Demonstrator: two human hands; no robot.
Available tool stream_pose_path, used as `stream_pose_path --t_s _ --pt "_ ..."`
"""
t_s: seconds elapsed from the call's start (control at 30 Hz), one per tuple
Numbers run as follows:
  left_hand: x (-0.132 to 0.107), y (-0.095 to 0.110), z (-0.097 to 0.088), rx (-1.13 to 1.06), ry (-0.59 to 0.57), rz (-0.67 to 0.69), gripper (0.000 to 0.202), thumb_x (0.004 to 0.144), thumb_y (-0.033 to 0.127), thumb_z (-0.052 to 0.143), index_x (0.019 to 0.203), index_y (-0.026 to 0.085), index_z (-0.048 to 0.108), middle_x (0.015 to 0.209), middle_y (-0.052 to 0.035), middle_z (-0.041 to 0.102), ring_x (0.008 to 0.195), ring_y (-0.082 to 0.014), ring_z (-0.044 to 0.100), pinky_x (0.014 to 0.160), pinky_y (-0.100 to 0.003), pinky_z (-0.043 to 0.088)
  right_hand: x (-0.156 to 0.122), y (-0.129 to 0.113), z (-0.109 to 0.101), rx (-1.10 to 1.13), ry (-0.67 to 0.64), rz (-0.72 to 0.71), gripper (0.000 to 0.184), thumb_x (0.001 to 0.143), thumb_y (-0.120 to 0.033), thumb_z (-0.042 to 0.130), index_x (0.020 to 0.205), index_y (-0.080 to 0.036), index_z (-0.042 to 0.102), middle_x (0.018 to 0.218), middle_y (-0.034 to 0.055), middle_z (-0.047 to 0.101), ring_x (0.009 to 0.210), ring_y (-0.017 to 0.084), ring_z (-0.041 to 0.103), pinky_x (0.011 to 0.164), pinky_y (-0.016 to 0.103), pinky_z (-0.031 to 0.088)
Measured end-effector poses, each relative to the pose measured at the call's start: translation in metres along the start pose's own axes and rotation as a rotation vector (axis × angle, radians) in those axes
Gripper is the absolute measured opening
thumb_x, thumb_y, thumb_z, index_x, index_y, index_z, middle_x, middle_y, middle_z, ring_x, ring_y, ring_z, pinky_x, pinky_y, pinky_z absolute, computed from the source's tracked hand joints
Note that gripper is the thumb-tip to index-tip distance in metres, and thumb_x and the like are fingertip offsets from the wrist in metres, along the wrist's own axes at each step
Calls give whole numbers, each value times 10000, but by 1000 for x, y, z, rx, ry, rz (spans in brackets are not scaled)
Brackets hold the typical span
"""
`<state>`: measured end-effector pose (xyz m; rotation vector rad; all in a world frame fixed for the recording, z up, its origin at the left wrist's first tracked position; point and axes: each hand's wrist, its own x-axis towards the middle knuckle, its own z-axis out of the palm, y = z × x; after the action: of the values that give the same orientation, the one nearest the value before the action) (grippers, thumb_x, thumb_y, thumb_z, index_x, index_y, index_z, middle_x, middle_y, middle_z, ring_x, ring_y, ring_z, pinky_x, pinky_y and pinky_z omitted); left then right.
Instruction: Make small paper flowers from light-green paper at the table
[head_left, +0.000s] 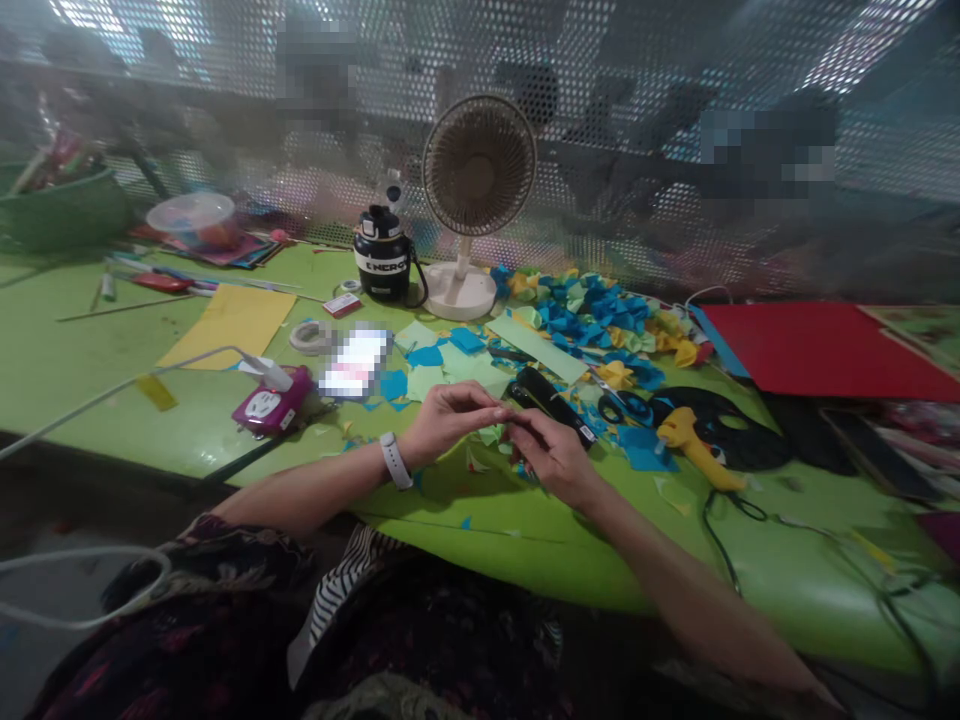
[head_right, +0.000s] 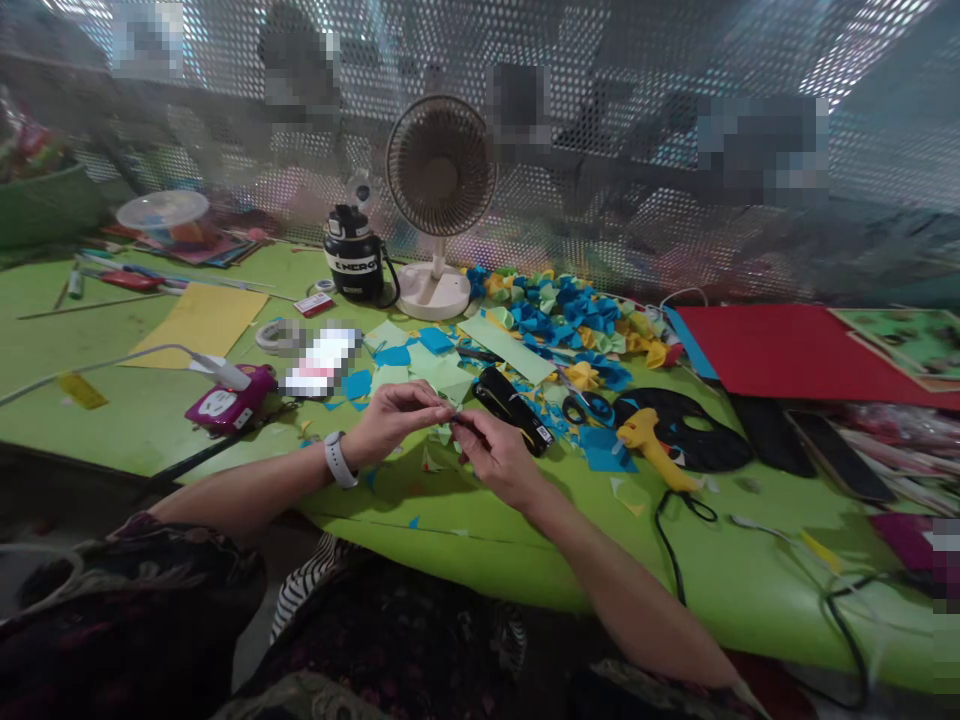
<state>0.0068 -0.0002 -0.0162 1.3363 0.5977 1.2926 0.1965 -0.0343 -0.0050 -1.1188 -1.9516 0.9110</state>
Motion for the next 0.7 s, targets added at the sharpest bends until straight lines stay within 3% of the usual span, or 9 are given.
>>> stream_pose_path --t_s 0.23,0.47,0.7 --pt "1 2 2 -53 63 -83 262 644 358 871 682 155 710 725 -24 724 683 -107 662 696 -247 555 -1 5 1 -73 31 -53 247 951 -405 520 1018 -186 612 783 37 661 558 127 625 539 261 512" --pt "4 4 0 -94 131 -115 269 631 356 879 704 154 715 712 -19 724 663 -110 662 705 -261 562 0 6 0 -6 9 18 263 947 -422 515 1015 -181 596 769 30 682 513 125 647 511 248 523" --pt "3 7 1 -90 118 -136 243 641 344 873 716 160 734 730 -22 732 666 -104 655 717 -260 558 1 3 -2 -37 4 16 314 960 -448 466 993 -178 622 762 41 709 503 123 644 510 245 519"
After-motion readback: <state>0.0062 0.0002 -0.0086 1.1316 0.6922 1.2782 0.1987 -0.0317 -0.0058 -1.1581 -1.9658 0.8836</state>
